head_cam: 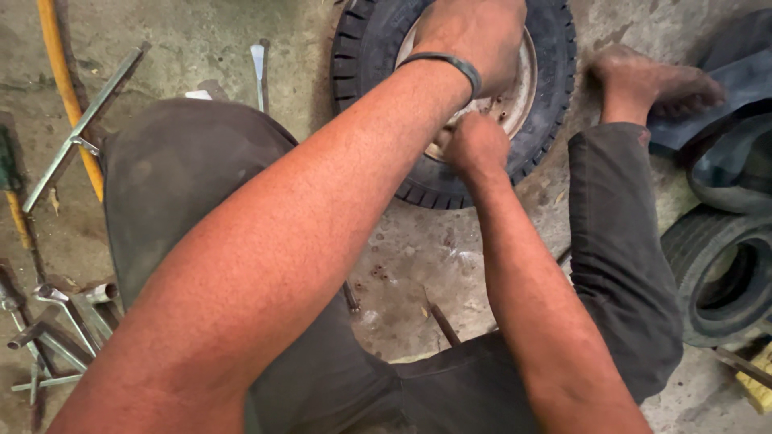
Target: The person reassembles a small vehicle wheel by placing a tire over a metal rim, inserting bolts into the hub, and tightening them by hand and using a tool.
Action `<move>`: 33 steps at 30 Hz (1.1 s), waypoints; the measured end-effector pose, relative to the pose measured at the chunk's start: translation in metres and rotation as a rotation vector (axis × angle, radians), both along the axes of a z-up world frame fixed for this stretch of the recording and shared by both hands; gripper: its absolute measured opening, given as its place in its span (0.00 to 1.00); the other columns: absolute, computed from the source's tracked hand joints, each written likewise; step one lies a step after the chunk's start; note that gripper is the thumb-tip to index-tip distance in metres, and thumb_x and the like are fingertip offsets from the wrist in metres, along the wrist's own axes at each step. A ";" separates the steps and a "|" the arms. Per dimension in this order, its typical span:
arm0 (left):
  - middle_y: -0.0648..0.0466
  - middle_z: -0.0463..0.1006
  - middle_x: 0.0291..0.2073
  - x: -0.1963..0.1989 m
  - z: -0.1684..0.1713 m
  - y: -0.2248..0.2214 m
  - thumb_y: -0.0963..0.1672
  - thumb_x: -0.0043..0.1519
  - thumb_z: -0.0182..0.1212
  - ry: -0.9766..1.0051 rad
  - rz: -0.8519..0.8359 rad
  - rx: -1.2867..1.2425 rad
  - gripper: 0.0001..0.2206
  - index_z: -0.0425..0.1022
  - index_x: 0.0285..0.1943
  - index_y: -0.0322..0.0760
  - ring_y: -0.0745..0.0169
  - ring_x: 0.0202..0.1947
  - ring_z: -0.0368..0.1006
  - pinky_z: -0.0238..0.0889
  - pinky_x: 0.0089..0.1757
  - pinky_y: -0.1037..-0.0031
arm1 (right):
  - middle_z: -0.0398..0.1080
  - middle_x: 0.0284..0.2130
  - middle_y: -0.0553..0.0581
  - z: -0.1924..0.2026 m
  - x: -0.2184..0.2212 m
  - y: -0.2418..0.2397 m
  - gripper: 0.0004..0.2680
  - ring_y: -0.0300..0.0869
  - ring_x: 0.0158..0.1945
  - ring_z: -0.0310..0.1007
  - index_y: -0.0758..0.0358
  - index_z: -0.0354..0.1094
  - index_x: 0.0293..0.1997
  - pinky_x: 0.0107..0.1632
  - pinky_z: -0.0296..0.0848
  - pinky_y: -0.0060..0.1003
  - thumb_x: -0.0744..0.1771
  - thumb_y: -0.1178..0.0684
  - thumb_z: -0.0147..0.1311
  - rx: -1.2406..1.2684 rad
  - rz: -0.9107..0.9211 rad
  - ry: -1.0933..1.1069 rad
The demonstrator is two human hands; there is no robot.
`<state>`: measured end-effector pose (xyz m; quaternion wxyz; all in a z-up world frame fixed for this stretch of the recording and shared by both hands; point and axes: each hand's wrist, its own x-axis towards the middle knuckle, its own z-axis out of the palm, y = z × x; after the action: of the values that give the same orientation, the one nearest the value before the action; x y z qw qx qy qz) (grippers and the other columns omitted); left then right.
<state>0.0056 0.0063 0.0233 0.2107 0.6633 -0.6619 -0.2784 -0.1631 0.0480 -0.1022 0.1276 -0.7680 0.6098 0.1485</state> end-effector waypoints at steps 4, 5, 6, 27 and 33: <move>0.42 0.82 0.37 0.000 0.000 0.003 0.41 0.47 0.69 -0.013 0.014 0.002 0.13 0.83 0.41 0.40 0.44 0.41 0.80 0.74 0.40 0.58 | 0.77 0.33 0.69 0.004 0.002 0.001 0.13 0.62 0.40 0.78 0.62 0.80 0.35 0.44 0.75 0.55 0.62 0.41 0.65 -0.004 0.031 0.007; 0.42 0.82 0.37 -0.001 0.001 0.003 0.41 0.47 0.69 -0.017 0.012 0.013 0.12 0.83 0.41 0.39 0.45 0.42 0.80 0.74 0.41 0.59 | 0.77 0.33 0.69 0.007 0.002 0.000 0.11 0.61 0.40 0.78 0.62 0.80 0.35 0.44 0.75 0.54 0.62 0.44 0.64 0.017 0.038 0.011; 0.42 0.82 0.38 -0.001 0.002 0.004 0.41 0.47 0.69 -0.013 0.019 0.000 0.12 0.83 0.40 0.39 0.44 0.41 0.80 0.74 0.41 0.58 | 0.77 0.33 0.68 0.011 0.001 0.000 0.10 0.60 0.39 0.79 0.62 0.80 0.35 0.45 0.75 0.53 0.62 0.46 0.64 0.038 0.046 0.014; 0.42 0.83 0.37 0.005 0.013 0.005 0.42 0.45 0.68 -0.030 -0.045 0.095 0.12 0.84 0.37 0.37 0.45 0.41 0.80 0.73 0.44 0.57 | 0.77 0.37 0.71 -0.021 0.019 0.014 0.07 0.60 0.45 0.79 0.68 0.75 0.39 0.45 0.75 0.49 0.64 0.55 0.61 -0.185 0.095 -0.797; 0.39 0.82 0.36 0.004 0.004 0.004 0.45 0.42 0.70 0.009 -0.024 -0.034 0.12 0.85 0.34 0.38 0.41 0.41 0.80 0.72 0.45 0.56 | 0.77 0.48 0.69 -0.037 0.013 0.020 0.12 0.56 0.58 0.76 0.68 0.73 0.51 0.56 0.73 0.48 0.67 0.50 0.56 -0.143 0.053 -0.893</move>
<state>0.0093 0.0107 0.0272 0.2214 0.6503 -0.6737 -0.2724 -0.1499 0.0677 -0.1395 0.3208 -0.7790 0.4839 -0.2367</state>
